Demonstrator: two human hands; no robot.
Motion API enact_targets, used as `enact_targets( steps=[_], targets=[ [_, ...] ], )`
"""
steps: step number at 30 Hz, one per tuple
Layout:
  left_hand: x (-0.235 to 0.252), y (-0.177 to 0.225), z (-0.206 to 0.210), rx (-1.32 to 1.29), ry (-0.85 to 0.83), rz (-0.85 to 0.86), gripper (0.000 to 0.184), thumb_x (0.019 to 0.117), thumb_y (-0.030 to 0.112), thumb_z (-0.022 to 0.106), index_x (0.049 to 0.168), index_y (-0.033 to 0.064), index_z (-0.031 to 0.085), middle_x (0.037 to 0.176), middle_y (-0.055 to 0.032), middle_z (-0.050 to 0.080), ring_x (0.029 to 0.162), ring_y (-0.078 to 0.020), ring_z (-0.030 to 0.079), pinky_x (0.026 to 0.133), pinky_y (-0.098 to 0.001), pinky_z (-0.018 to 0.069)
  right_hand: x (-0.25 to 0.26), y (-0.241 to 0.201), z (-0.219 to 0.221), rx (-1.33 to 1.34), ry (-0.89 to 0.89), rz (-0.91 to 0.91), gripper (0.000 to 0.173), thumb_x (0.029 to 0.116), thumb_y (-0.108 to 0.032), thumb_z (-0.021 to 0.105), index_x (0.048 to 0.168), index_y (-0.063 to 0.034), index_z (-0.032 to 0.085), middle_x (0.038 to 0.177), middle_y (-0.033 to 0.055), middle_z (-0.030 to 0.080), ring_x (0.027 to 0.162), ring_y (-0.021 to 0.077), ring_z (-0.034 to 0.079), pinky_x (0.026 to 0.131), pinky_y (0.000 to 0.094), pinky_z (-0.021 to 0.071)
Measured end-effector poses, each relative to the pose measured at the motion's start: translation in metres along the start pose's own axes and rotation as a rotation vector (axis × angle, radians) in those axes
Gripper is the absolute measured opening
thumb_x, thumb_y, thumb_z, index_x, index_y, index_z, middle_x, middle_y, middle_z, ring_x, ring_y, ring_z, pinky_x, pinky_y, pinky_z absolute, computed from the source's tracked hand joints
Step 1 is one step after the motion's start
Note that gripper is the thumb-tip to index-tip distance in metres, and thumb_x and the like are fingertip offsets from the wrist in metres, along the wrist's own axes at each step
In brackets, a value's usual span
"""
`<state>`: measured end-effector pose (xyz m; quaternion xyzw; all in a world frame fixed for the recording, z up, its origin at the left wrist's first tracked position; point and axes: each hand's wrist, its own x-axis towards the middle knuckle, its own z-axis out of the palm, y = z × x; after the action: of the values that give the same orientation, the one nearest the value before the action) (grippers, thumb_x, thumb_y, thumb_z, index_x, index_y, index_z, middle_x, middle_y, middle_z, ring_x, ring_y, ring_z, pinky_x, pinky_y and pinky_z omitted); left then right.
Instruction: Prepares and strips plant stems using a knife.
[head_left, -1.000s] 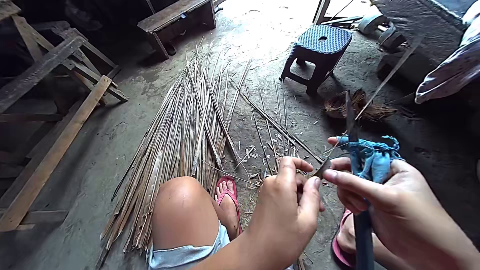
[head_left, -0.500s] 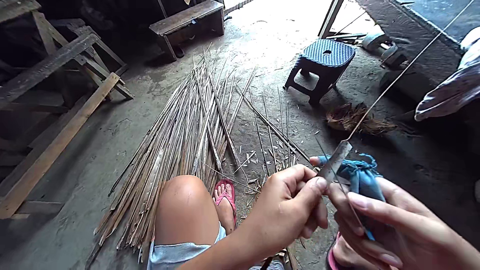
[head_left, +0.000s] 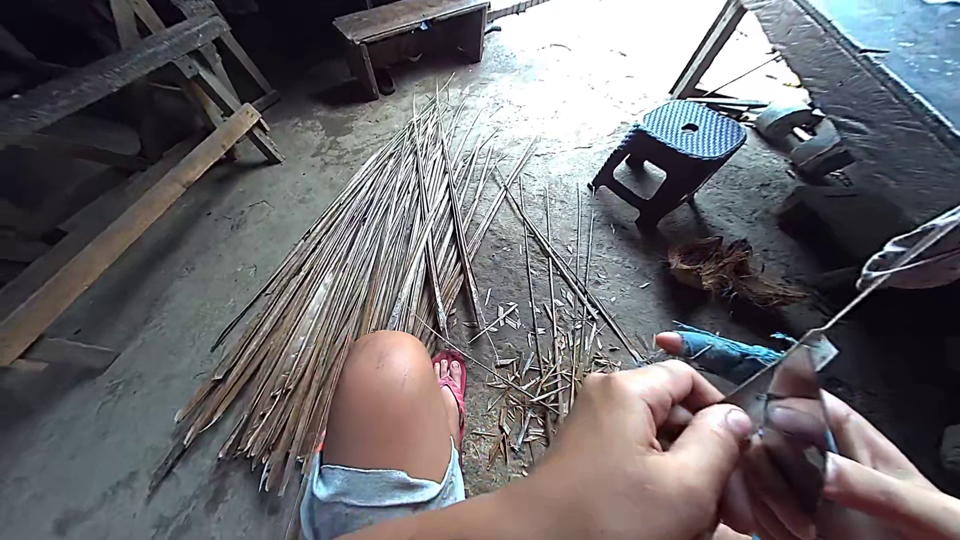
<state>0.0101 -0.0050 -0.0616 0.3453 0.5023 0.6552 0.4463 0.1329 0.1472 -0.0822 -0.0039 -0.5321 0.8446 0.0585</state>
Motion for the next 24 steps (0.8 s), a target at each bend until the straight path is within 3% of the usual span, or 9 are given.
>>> enact_targets(
  steps=[7, 9, 12, 17, 21, 24],
  targets=[
    [-0.003, 0.004, -0.004, -0.291, -0.069, -0.142, 0.018, 0.1057, 0.003, 0.044, 0.094, 0.0083, 0.056, 0.061, 0.0114, 0.051, 0.048, 0.0081, 0.042, 0.045, -0.0094, 0.0340, 0.007, 0.007, -0.005, 0.004, -0.015, -0.033, 0.049, 0.0921, -0.020, 0.071, 0.139, -0.0099, 0.061, 0.090, -0.0063, 0.076, 0.062, -0.0019, 0.065, 0.052, 0.0151, 0.0535],
    [-0.001, 0.003, -0.006, -0.376, -0.100, -0.176, 0.018, 0.1065, 0.002, 0.043, 0.094, 0.0065, 0.055, 0.059, 0.0101, 0.048, 0.046, 0.0076, 0.040, 0.044, -0.0084, 0.0340, 0.007, 0.010, -0.012, 0.005, -0.067, -0.041, 0.047, 0.0955, -0.018, 0.068, 0.141, -0.0112, 0.059, 0.104, -0.0019, 0.076, 0.071, 0.0012, 0.069, 0.060, 0.0179, 0.0576],
    [-0.002, 0.006, -0.008, -0.452, -0.139, -0.191, 0.019, 0.1066, 0.001, 0.040, 0.095, 0.0055, 0.055, 0.059, 0.0092, 0.048, 0.046, 0.0071, 0.040, 0.044, -0.0083, 0.0344, 0.008, 0.012, -0.020, -0.014, -0.096, -0.066, 0.044, 0.0970, -0.018, 0.066, 0.140, -0.0116, 0.060, 0.101, -0.0017, 0.076, 0.070, 0.0018, 0.068, 0.058, 0.0179, 0.0567],
    [-0.004, 0.006, -0.011, -0.430, -0.138, -0.181, 0.018, 0.1071, 0.002, 0.042, 0.096, 0.0052, 0.056, 0.061, 0.0080, 0.052, 0.046, 0.0074, 0.042, 0.044, -0.0082, 0.0352, 0.008, 0.010, -0.023, -0.078, -0.067, -0.072, 0.043, 0.0967, -0.013, 0.066, 0.140, -0.0131, 0.061, 0.106, -0.0022, 0.076, 0.069, 0.0008, 0.068, 0.057, 0.0164, 0.0564],
    [-0.005, 0.003, -0.010, -0.343, -0.112, -0.130, 0.016, 0.1076, 0.003, 0.043, 0.097, 0.0047, 0.056, 0.061, 0.0082, 0.053, 0.047, 0.0075, 0.043, 0.045, -0.0084, 0.0365, 0.008, 0.009, -0.017, -0.191, -0.001, -0.163, 0.040, 0.0972, -0.014, 0.067, 0.137, -0.0156, 0.064, 0.112, -0.0048, 0.076, 0.079, -0.0001, 0.071, 0.066, 0.0156, 0.0592],
    [-0.006, 0.003, -0.011, -0.226, -0.092, -0.085, 0.015, 0.1076, 0.004, 0.044, 0.100, 0.0031, 0.057, 0.062, 0.0082, 0.053, 0.048, 0.0073, 0.044, 0.045, -0.0089, 0.0370, 0.007, 0.011, -0.016, -0.222, 0.037, -0.220, 0.038, 0.0978, -0.013, 0.067, 0.135, -0.0156, 0.064, 0.116, -0.0034, 0.075, 0.077, 0.0000, 0.070, 0.062, 0.0151, 0.0582]
  ],
)
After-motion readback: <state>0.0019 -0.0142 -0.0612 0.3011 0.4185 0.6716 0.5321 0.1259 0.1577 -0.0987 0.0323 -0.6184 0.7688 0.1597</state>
